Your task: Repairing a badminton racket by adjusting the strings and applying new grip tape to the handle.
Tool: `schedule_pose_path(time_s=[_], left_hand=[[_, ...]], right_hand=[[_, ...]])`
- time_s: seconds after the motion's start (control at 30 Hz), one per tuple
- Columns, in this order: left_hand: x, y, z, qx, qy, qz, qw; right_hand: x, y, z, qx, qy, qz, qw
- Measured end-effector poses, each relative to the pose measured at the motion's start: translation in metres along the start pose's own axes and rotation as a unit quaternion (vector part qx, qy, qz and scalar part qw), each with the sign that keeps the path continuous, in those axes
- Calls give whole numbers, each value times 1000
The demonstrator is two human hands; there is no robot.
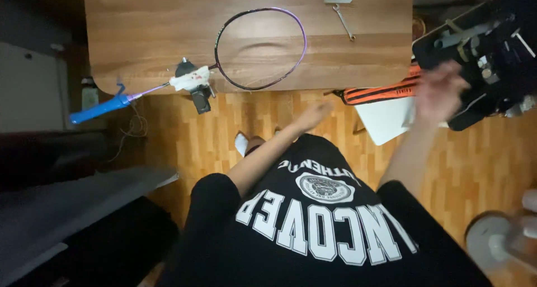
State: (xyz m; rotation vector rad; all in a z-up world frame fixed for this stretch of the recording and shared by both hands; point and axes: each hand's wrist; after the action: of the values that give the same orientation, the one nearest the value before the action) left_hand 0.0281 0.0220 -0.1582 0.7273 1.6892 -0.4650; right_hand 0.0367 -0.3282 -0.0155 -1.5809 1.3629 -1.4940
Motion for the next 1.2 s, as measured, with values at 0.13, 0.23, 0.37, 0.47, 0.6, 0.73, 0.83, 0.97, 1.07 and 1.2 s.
schedule_pose_path(time_s=[0.13, 0.23, 0.37, 0.47, 0.6, 0.73, 0.83, 0.97, 1.07, 1.2], left_hand=[[-33, 49, 22, -129, 124, -616, 767], [-39, 67, 31, -136, 53, -754, 640], [34, 45, 71, -169, -32, -730, 662], [11, 69, 56, -168, -16, -686, 708], [5, 79, 47, -193, 65, -451, 869], [22, 66, 60, -265, 5, -304, 915], [13, 46, 44, -290, -25, -291, 911], [-45, 33, -19, -254, -86, -225, 937], [-86, 62, -91, -176, -125, 219, 952], [-93, 141, -179, -30, 33, 60, 997]], right_hand=[[106, 73, -63, -37, 230, -172, 957], [100, 81, -104, -79, 224, -160, 958], [68, 69, -125, -181, 204, -131, 953], [51, 31, -126, -205, 161, -285, 922], [58, 65, -110, -187, -45, -672, 715], [-30, 8, -65, -24, -148, -950, 275], [-138, -53, -35, 68, -63, -887, 452], [-248, -151, -24, 41, -278, -724, 630], [-290, -21, 5, 28, -275, -591, 758], [-287, -7, 19, -24, -193, -419, 887]])
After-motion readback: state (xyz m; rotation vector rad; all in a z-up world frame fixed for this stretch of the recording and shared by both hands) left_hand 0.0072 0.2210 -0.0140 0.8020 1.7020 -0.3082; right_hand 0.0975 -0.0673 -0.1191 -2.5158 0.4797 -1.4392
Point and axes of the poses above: each hand's wrist, its own z-axis towards the middle knuckle, its own y-axis out of the back of the hand, x = y × z, and after that the axes turned 9 degrees about -z, right-handed
